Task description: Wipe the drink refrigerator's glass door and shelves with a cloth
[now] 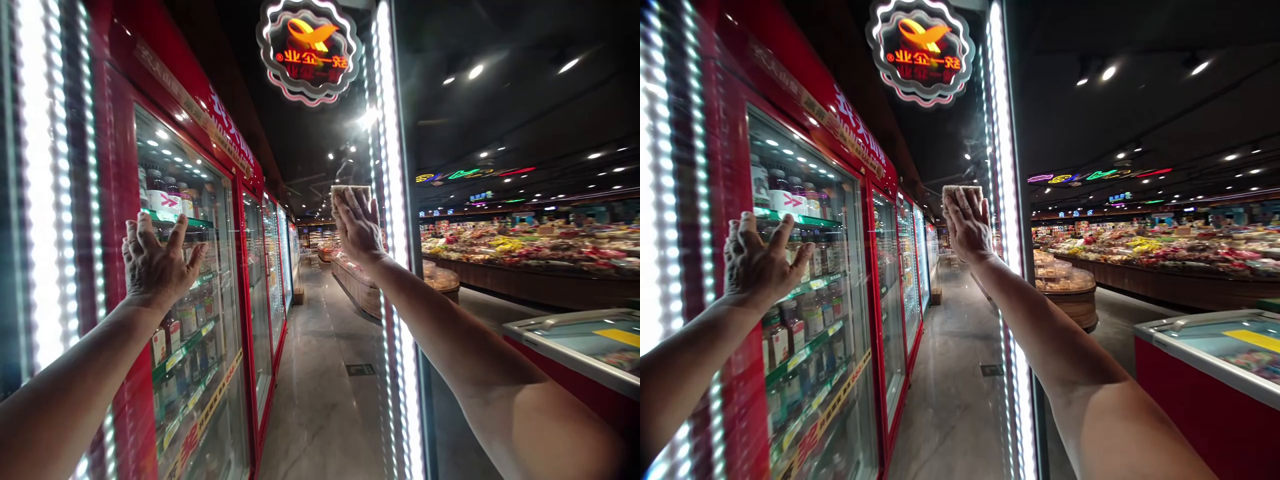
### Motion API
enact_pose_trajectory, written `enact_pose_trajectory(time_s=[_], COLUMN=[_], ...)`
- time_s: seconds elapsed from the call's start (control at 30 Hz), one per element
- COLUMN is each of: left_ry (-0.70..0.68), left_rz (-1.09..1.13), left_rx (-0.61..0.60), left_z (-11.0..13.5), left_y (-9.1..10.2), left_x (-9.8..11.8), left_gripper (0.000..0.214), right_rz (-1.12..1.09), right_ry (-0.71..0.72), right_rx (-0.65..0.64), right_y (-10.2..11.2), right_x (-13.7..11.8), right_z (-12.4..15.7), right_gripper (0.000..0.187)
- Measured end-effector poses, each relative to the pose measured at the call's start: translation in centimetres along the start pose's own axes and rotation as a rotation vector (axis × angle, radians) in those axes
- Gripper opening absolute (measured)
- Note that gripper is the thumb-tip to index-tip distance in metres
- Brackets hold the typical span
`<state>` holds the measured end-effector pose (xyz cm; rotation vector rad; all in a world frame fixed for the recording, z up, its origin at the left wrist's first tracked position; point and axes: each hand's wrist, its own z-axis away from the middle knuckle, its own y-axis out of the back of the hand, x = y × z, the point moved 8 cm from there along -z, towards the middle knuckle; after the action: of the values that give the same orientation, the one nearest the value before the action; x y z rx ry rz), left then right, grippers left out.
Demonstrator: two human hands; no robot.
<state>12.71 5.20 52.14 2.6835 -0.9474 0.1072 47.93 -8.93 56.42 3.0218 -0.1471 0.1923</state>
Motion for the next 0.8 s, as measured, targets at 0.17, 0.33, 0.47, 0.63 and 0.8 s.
enact_pose_trajectory(time_s=[0.17,0.33,0.47,0.63,0.8], left_ry=[-0.038,-0.100,-0.145,-0.160,-0.155], left_rz=[0.000,-0.022,-0.029,-0.009,-0.011], left_rx=[0.035,0.074,0.088,0.091,0.064], left_z=[-0.1,0.1,0.3,0.1,0.0], left_y=[-0.2,0.1,0.3,-0.2,-0.6], left_x=[0.1,0.9,1.5,1.3,1.0], left_gripper=[0.078,0.075,0.073,0.072,0.073], right_rz=[0.002,0.004,0.018,-0.006,0.036], right_ry=[-0.021,0.057,-0.087,-0.016,-0.143], right_rx=[0.029,-0.052,0.018,0.017,0.007], right_y=[0.3,0.2,0.7,0.4,0.7], right_x=[1.3,1.9,4.5,4.7,6.1], right_z=[-0.2,1.3,0.6,0.5,-1.8], right_gripper=[0.052,0.052,0.053,0.054,0.057])
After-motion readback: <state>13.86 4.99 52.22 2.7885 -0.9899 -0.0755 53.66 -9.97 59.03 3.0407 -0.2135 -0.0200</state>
